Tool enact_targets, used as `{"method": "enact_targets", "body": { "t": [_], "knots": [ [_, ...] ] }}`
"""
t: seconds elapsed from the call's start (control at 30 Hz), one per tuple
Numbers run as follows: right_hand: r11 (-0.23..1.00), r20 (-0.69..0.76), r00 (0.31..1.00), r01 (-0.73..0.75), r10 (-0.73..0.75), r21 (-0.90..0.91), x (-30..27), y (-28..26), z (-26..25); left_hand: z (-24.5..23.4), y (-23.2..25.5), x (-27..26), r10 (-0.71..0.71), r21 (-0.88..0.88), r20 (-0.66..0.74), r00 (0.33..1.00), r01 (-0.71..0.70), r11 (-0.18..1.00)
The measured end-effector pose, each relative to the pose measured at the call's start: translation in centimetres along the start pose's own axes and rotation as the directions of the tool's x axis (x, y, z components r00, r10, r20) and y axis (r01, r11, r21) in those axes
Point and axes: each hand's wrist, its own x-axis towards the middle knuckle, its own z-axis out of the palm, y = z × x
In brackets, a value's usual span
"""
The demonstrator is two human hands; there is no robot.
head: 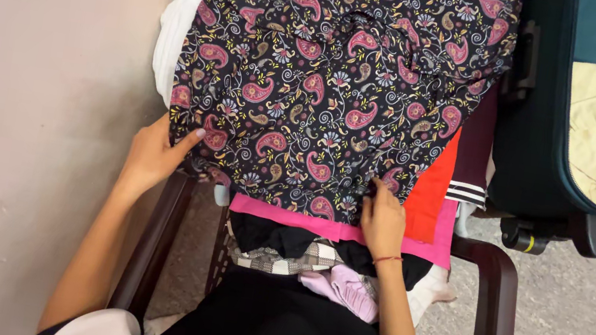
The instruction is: The person spreads out a patterned garment on a surface, smooths it by hand, and then takes a shirt from a suitcase and folds it.
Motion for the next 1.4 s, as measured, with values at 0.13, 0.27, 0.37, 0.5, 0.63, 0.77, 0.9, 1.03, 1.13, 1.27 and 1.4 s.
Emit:
{"method": "enact_targets", "body": {
  "t": [0.13,0.27,0.37,0.5,0.63,0.77,0.9,1.03,1.13,1.27,1.4],
  "knots": [
    [0.814,-0.138,0.922,-0.239,0.361,0.53,-1.1,4.7,-0.1,-0.4,0.2,0.2,0.237,-0.223,-0.132,0.962,-0.262,0.939],
    [0.648,-0.569,0.596,0.105,0.567,0.755,-3.5,7.7,-4.8,-2.5,-0.2,-0.7,0.064,0.15,-0.156,0.986,-0.04,0.988],
    [0.37,-0.428,0.581,0.224,0.692,0.902,-4.0,6.0,-7.8,-2.9,-1.9,-0.9,-0.123,0.402,-0.076,0.989,0.144,0.904],
    [0.511,-0.414,0.636,0.037,0.651,0.859,-4.5,5.2,-7.5,-1.9,-4.7,-1.1,-0.129,0.435,0.024,0.991,0.106,0.894],
    [0.831,-0.566,0.686,-0.102,0.457,0.547,-4.0,6.0,-6.1,-1.0,-6.0,-1.1,-0.111,0.233,-0.002,0.994,0.108,0.966],
    [0.943,-0.643,0.716,-0.067,0.273,0.327,-3.4,3.4,-7.1,-0.2,-5.5,-1.4,-0.024,0.141,-0.014,1.0,0.026,0.99],
    [0.946,-0.584,0.778,-0.041,0.232,0.322,-4.0,1.1,-10.8,-0.8,-3.5,-2.6,-0.079,0.252,-0.056,0.995,0.091,0.963],
    [0.962,-0.493,0.83,-0.188,0.263,0.196,-5.6,1.7,-14.3,-2.5,-2.9,-4.0,-0.034,0.272,-0.1,0.994,0.061,0.96],
    [0.954,-0.369,0.886,-0.301,0.28,0.002,-6.9,2.6,-16.0,-3.7,-2.9,-5.4,0.065,0.204,-0.118,0.991,-0.04,0.978],
    [0.916,-0.223,0.923,-0.357,0.314,-0.185,-7.9,3.0,-16.4,-3.8,-1.8,-7.8,-0.017,0.272,0.061,0.998,0.0,0.962],
    [0.915,-0.132,0.94,-0.338,0.315,-0.219,-8.7,2.8,-18.1,-6.0,-0.5,-8.9,-0.035,0.348,0.182,0.983,-0.031,0.937]
  ]
}}
